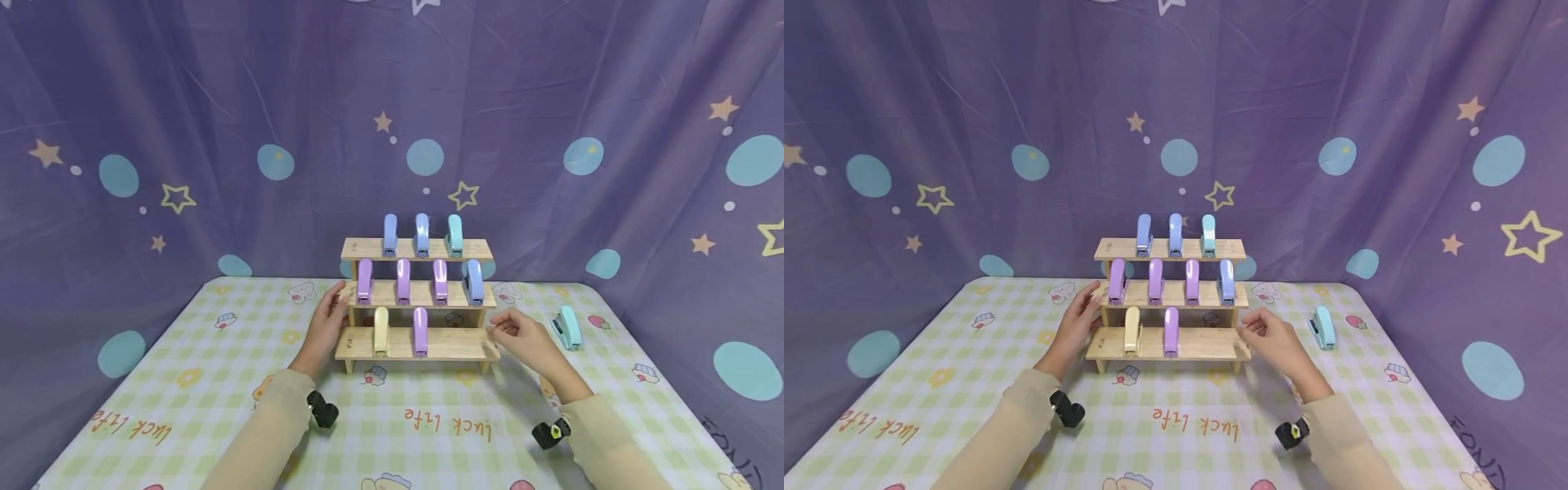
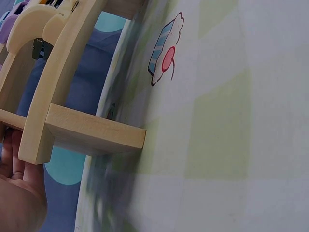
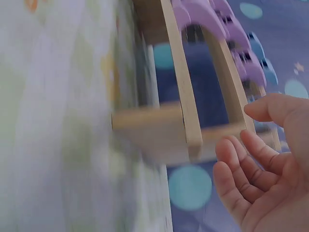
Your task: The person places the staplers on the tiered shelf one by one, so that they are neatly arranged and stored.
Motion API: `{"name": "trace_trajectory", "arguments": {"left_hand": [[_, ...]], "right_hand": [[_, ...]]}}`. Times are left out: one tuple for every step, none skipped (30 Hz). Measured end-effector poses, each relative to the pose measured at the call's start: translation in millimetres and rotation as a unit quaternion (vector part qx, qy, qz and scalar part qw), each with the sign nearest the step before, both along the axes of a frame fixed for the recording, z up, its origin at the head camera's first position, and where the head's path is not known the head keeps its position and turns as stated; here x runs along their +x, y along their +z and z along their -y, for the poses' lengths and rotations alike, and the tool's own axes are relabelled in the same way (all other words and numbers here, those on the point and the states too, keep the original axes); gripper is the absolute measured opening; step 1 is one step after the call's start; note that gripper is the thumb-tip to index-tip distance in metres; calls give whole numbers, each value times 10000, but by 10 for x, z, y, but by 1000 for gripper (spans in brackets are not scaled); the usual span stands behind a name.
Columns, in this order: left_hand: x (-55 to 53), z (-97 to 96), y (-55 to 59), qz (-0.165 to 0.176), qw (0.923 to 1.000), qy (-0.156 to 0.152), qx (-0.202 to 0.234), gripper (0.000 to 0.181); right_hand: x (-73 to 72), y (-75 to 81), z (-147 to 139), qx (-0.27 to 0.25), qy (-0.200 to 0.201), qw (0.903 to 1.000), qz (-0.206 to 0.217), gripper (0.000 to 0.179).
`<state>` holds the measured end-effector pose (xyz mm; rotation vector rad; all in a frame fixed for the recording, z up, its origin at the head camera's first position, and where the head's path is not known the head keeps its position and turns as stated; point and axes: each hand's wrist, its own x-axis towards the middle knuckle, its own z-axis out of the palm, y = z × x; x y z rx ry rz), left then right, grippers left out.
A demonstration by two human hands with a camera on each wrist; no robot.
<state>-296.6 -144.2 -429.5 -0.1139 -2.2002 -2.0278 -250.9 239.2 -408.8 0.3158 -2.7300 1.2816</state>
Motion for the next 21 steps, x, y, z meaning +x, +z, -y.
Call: {"name": "trace_trajectory", "arguments": {"left_hand": [[0,0,-2,-10,10000,0,4,52],[2,0,-2,-14,10000,8,-21,52],[-1,1,-3,-4,10000,24,-35,52],[-4,2,-4,7,10000,42,-45,51],[-4,2,-2,10,10000,57,-50,51],[-5,3,-1,9,10000,67,-62,51],[-8,4,-3,-5,10000,63,-69,51],[-9,5,-4,-8,10000,63,-63,51],[-13,3,-5,-7,10000,64,-55,51],[-12,3,-6,-13,10000,57,-46,51],[-11,2,-6,-16,10000,51,-38,51],[-12,1,-9,-19,10000,38,-30,51],[-12,1,-12,-19,10000,29,-18,51],[-10,-1,-11,-14,10000,32,2,50],[-9,-1,-13,-11,10000,28,-1,51],[-8,0,-14,-12,10000,32,-1,50],[-9,0,-16,-7,10000,39,-6,50],[-10,0,-17,-7,10000,42,-10,50],[-11,-1,-18,-10,10000,49,-17,50],[-11,-1,-18,-10,10000,57,-18,50],[-13,-1,-20,-13,10000,53,-30,50]], "right_hand": [[5,6,-65,77,-54,10000,-18,32],[10,13,-128,138,-103,9999,-8,34],[16,19,-190,190,-140,9997,-13,35],[18,26,-251,245,-194,9995,-18,35],[22,33,-310,284,-245,9993,-13,36],[21,37,-370,335,-303,9990,-10,37],[23,39,-430,389,-360,9986,-5,38],[26,43,-488,446,-427,9981,8,39],[28,44,-546,481,-481,9977,29,41],[31,45,-603,509,-547,9972,29,42],[34,44,-658,532,-598,9968,15,44],[38,42,-712,552,-646,9964,17,45],[43,40,-765,544,-697,9961,6,45],[48,38,-814,558,-759,9956,13,46],[53,35,-861,567,-824,9950,23,47],[56,29,-905,580,-904,9942,6,47],[61,24,-945,596,-980,9934,25,48],[62,16,-985,615,-1062,9924,29,48],[62,5,-1022,631,-1146,9914,13,48],[60,-9,-1058,648,-1222,9904,-5,48],[57,-25,-1092,655,-1284,9896,-47,47]]}}
